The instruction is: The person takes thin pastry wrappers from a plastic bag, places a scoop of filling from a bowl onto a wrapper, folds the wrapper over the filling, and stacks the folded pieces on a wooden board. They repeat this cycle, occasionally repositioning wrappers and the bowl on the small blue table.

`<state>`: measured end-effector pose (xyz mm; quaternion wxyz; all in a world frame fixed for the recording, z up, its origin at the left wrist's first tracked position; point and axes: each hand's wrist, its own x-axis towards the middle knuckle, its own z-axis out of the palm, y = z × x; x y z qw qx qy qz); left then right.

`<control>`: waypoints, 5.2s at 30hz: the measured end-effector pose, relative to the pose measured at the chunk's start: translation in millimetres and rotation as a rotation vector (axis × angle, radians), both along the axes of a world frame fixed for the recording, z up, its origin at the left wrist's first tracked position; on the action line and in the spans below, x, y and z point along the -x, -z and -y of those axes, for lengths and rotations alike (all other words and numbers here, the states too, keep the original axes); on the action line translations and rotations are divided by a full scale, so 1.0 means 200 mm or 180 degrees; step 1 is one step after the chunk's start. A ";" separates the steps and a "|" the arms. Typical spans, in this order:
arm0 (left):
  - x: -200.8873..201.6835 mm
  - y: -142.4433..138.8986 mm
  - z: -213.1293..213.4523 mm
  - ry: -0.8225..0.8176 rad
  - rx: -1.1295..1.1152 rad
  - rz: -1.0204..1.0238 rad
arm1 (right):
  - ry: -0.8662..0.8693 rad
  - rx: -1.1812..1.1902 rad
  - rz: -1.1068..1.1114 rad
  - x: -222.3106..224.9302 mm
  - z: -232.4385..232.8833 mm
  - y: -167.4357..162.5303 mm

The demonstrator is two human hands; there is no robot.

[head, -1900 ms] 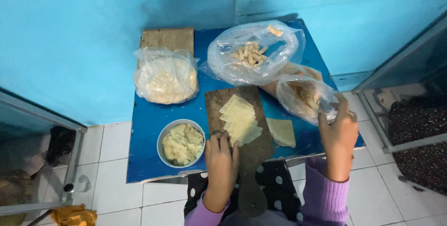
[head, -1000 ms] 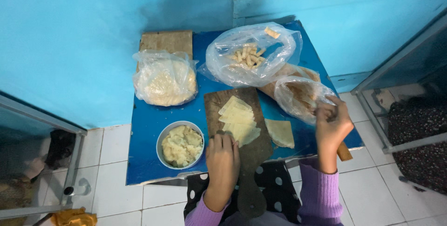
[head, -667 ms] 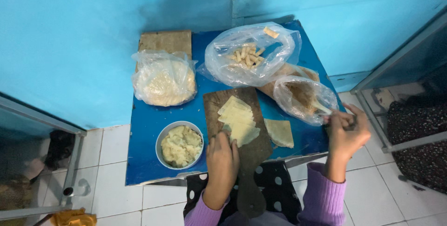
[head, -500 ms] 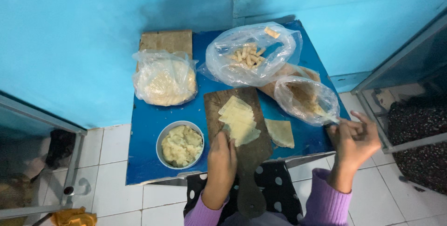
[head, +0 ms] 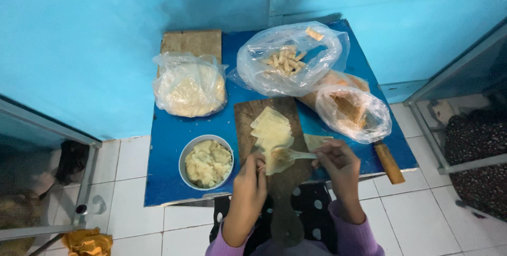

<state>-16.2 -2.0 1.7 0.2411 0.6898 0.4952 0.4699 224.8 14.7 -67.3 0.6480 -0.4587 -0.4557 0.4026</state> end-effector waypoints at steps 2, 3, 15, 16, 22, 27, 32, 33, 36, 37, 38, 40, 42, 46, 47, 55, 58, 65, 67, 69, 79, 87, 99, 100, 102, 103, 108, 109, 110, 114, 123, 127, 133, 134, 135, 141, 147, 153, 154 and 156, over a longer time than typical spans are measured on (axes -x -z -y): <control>0.02 -0.01 0.02 0.0013 0.0287 0.0099 | -0.0021 0.0126 0.0038 0.03 0.00 0.01; 0.03 -0.02 0.03 0.0014 0.0433 0.0145 | -0.0052 0.0123 0.0075 0.04 0.01 0.01; 0.00 0.03 0.01 -0.0209 0.0210 0.0339 | -0.0072 -0.0256 0.0710 0.03 0.03 0.03; 0.00 0.03 0.01 -0.0239 0.0235 0.0345 | -0.0057 -0.0314 0.0788 0.03 0.03 0.03; -0.01 0.02 0.00 -0.0319 0.0468 0.0334 | -0.0208 -0.0548 0.0689 0.03 0.04 0.03; -0.03 0.02 0.00 -0.0506 0.0143 0.0095 | -0.0189 -0.0565 0.0862 0.02 0.04 0.02; -0.04 0.03 -0.03 -0.0470 0.0555 -0.0105 | -0.0174 -0.0582 0.0893 0.02 0.04 0.01; -0.04 0.03 -0.03 -0.0464 0.0728 -0.0136 | -0.0199 -0.0610 0.0896 0.02 0.04 0.01; -0.04 0.03 -0.03 -0.0423 0.0456 -0.0098 | -0.0190 -0.0628 0.0895 0.02 0.05 0.01; -0.03 0.03 -0.03 -0.0423 0.0419 -0.0065 | -0.0127 -0.0586 0.0888 0.03 0.04 0.01; -0.03 0.03 -0.02 -0.0421 0.0384 -0.0031 | -0.0064 -0.0543 0.0883 0.03 0.04 0.01; -0.03 0.02 -0.02 -0.0374 0.0310 0.0040 | -0.0024 -0.0178 0.0764 0.03 0.04 0.01; -0.02 0.01 -0.01 -0.0287 0.0240 0.0113 | 0.0024 -0.0028 0.0670 0.03 0.04 0.01; -0.01 -0.01 0.02 -0.0287 0.0457 0.0150 | -0.0060 -0.0337 0.0768 0.03 0.04 0.02; -0.01 -0.02 0.03 -0.0335 0.0538 0.0100 | -0.0120 -0.0455 0.0852 0.03 0.04 0.03; -0.03 0.03 0.03 -0.0589 0.0376 0.0046 | 0.0318 -0.0379 0.0352 0.02 0.06 -0.01; -0.06 0.06 0.02 -0.0569 0.0442 0.0129 | 0.0950 -0.0320 0.0251 -0.06 0.07 -0.09; -0.12 0.12 0.01 -0.0524 -0.0137 -0.0046 | 0.2441 -0.0740 0.1311 -0.30 0.06 -0.25; -0.12 0.13 0.01 -0.0462 -0.0215 -0.0030 | 0.2312 -0.0856 0.1374 -0.31 0.00 -0.25; -0.11 0.14 0.01 -0.0398 -0.0407 -0.0105 | 0.2355 -0.0800 0.1874 -0.30 -0.03 -0.26; -0.07 0.14 0.03 -0.0229 -0.0187 0.0217 | 0.0842 -0.0636 0.2394 0.28 0.13 -0.21; -0.05 0.07 0.03 -0.0203 -0.0683 -0.0133 | 0.0836 -0.0220 0.2830 0.37 0.11 -0.24; -0.03 0.06 0.03 0.0027 -0.0501 -0.0202 | 0.0615 -0.0644 0.2364 0.43 0.11 -0.24; -0.03 0.06 0.03 0.0023 -0.0475 -0.0233 | 0.0608 -0.0824 0.2473 0.44 0.11 -0.24; -0.02 0.06 0.03 0.0022 -0.0423 -0.0298 | 0.0597 -0.1181 0.2685 0.44 0.12 -0.22; -0.03 0.06 0.03 0.0017 -0.0382 -0.0266 | 0.0518 -0.1135 0.2701 0.44 0.12 -0.22; -0.02 0.06 0.03 0.0052 -0.0487 -0.0147 | 0.0317 -0.1071 0.2822 0.44 0.13 -0.18; -0.02 0.06 0.03 0.0061 -0.0452 -0.0164 | 0.0218 -0.1058 0.2785 0.43 0.13 -0.18; -0.02 0.06 0.03 0.0072 -0.0416 -0.0181 | 0.0121 -0.1042 0.2748 0.42 0.14 -0.19; -0.01 0.06 0.03 0.0097 -0.0479 -0.0261 | -0.0157 -0.1104 0.2700 0.35 0.13 -0.23; 0.06 -0.03 0.03 0.0527 -0.0377 -0.0438 | -0.0674 -0.0910 0.2797 0.27 0.05 -0.25; 0.05 -0.02 0.02 0.0465 -0.0437 -0.0517 | -0.0536 -0.0803 0.2434 0.27 0.01 -0.23; 0.04 0.01 0.00 0.0382 -0.0561 -0.0501 | -0.0973 -0.1250 0.2406 0.25 0.02 -0.24; 0.04 0.01 0.01 0.0384 -0.0547 -0.0504 | -0.0956 -0.1207 0.2373 0.26 0.01 -0.24; 0.04 0.02 0.01 0.0381 -0.0533 -0.0509 | -0.0942 -0.1167 0.2340 0.27 0.00 -0.23; 0.01 0.01 -0.03 0.0165 -0.0242 -0.0431 | -0.0966 -0.0790 0.2509 0.27 -0.07 -0.25; 0.00 0.01 -0.03 0.0086 -0.0323 -0.0544 | -0.0932 -0.1382 0.2686 0.30 -0.06 -0.30; 0.05 0.00 -0.03 0.0420 -0.0356 -0.0591 | -0.1135 -0.1233 0.2851 0.26 -0.09 -0.29; 0.05 0.00 -0.03 0.0406 -0.0371 -0.0619 | -0.1174 -0.1229 0.2847 0.26 -0.09 -0.29; 0.05 -0.01 -0.04 0.0372 -0.0409 -0.0674 | -0.1254 -0.1234 0.2841 0.25 -0.12 -0.29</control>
